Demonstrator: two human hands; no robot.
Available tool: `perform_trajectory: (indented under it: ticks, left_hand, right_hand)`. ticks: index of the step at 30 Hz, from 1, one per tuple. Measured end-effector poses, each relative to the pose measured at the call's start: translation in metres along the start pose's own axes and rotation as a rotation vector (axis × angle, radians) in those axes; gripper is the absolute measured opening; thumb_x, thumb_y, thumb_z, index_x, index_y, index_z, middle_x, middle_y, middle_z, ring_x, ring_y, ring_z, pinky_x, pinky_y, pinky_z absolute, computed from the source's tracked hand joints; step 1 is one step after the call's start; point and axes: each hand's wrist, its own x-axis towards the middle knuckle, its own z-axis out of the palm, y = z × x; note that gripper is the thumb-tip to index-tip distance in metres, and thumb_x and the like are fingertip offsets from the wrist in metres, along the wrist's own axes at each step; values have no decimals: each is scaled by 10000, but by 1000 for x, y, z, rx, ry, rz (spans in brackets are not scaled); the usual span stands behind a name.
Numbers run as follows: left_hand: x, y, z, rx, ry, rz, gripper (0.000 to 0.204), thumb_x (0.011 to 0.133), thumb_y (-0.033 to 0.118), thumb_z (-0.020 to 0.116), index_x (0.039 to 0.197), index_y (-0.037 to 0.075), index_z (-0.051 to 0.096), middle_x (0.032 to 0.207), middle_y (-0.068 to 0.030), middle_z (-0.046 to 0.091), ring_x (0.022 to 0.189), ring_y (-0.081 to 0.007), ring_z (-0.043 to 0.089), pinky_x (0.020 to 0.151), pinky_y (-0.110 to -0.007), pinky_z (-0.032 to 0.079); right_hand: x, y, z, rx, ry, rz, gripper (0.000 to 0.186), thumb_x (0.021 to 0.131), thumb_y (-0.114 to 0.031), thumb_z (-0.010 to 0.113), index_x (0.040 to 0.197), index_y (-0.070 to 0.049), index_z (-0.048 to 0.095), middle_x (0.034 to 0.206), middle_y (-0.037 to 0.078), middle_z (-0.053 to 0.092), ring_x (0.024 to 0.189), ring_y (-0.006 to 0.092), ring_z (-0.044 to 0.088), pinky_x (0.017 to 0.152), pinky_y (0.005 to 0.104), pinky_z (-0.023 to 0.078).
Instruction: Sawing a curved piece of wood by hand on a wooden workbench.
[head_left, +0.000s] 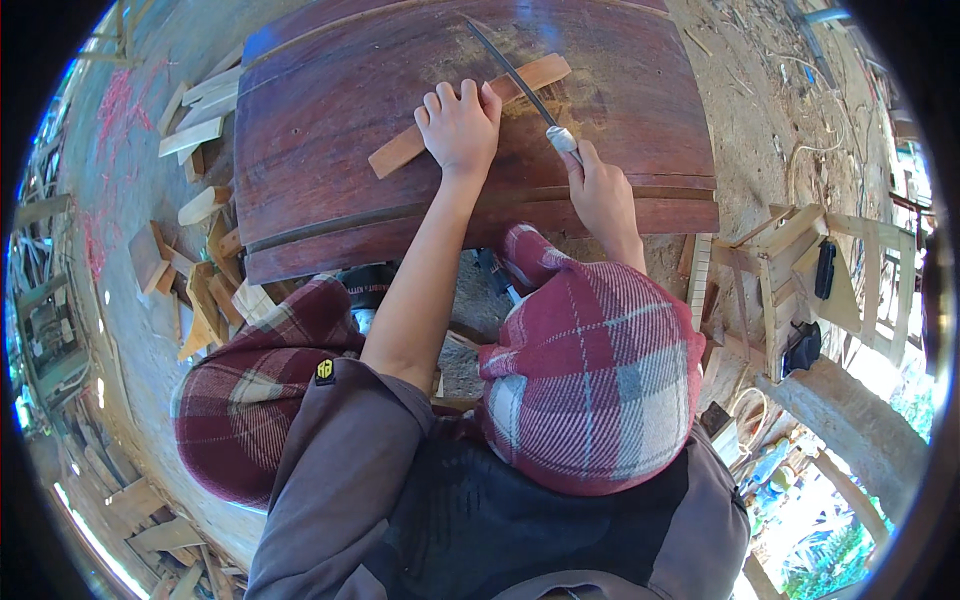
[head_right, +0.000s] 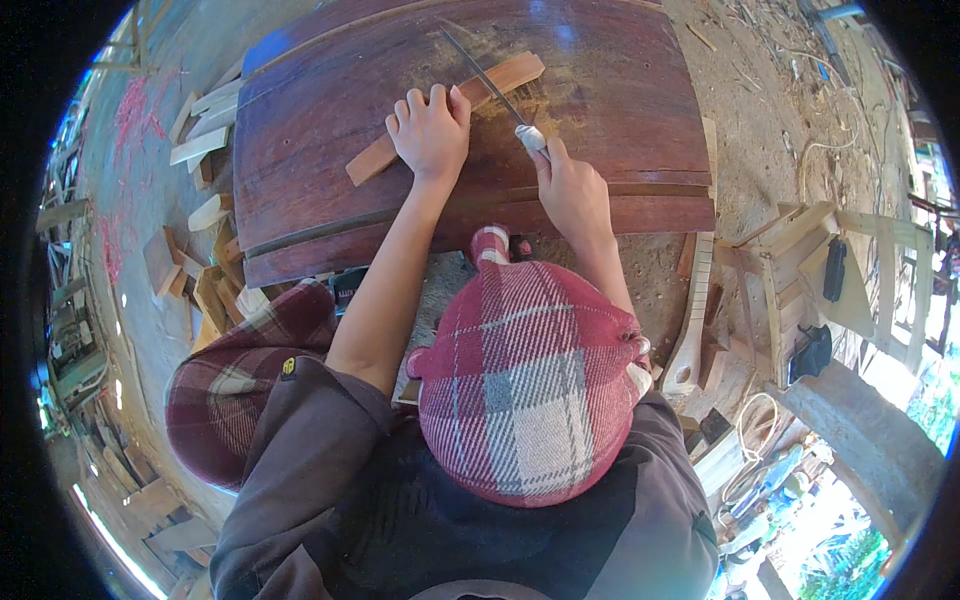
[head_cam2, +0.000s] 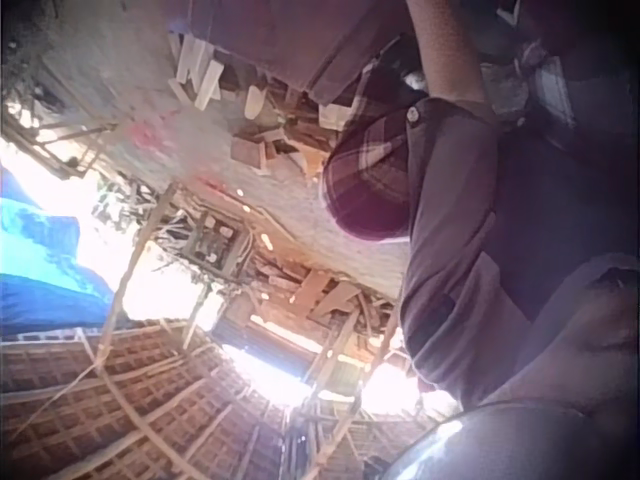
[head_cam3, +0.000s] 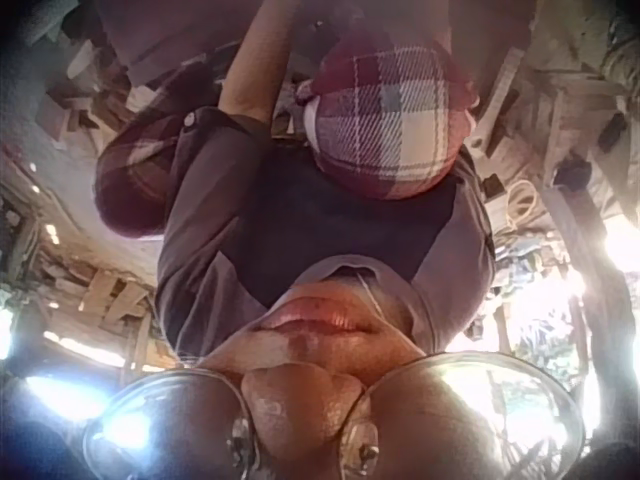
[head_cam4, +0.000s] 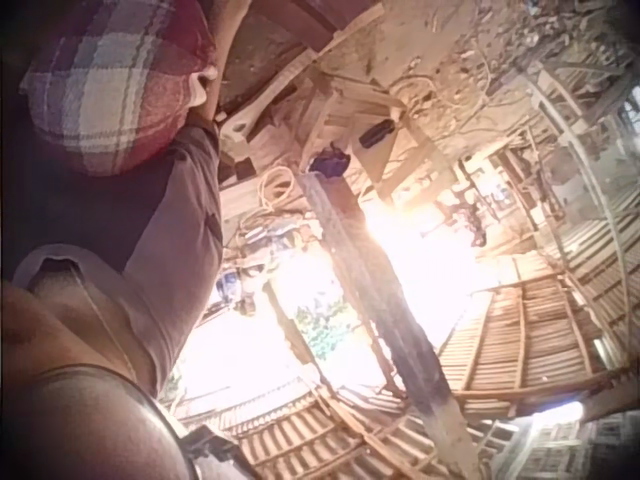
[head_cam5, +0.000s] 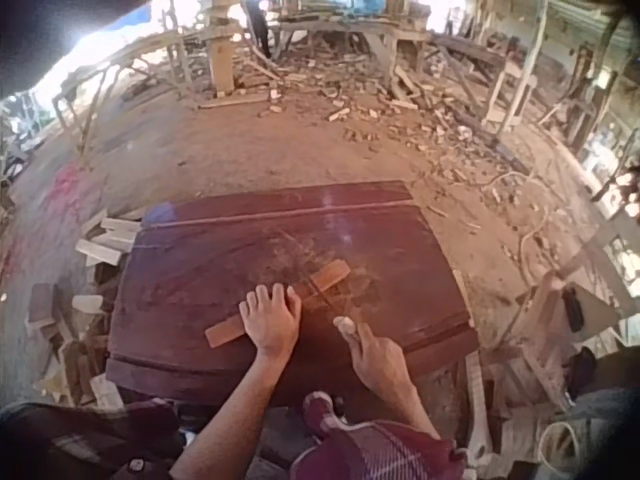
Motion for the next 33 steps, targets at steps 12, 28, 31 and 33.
perform_trajectory:
  ticks: [12,28,31,33]
  left_hand:
    - [3,-4,0,2,11,3,205,839,304,595,722,142,643,733,-53,560,711,-266,555,643,-416,416]
    - [1,-7,3,-114,15,51,197,846,264,583,692,142,603,700,-5,547,691,-229,560,650,-381,401]
    - [3,-7,4,-124,12,51,193,853,260,574,702,142,603,709,-4,550,696,-227,560,652,-380,398]
    - [4,-8,4,-102,-7,37,186,854,256,571,710,142,605,716,-4,552,699,-226,560,656,-380,397]
  right_hand:
    - [-2,2,2,-38,-28,-21,212,968,-286,487,982,-75,501,637,200,619,605,406,621,524,512,477]
    - [-12,-3,0,-110,-144,90,250,990,-308,435,1033,-63,465,711,261,623,671,460,613,574,555,457]
    - [19,-15,7,-128,-71,-18,265,988,-307,425,1018,-48,469,676,239,628,643,440,628,559,544,484]
    - [27,-24,9,-153,-76,-12,269,989,-308,423,1013,-45,470,684,243,631,646,442,629,561,543,486]
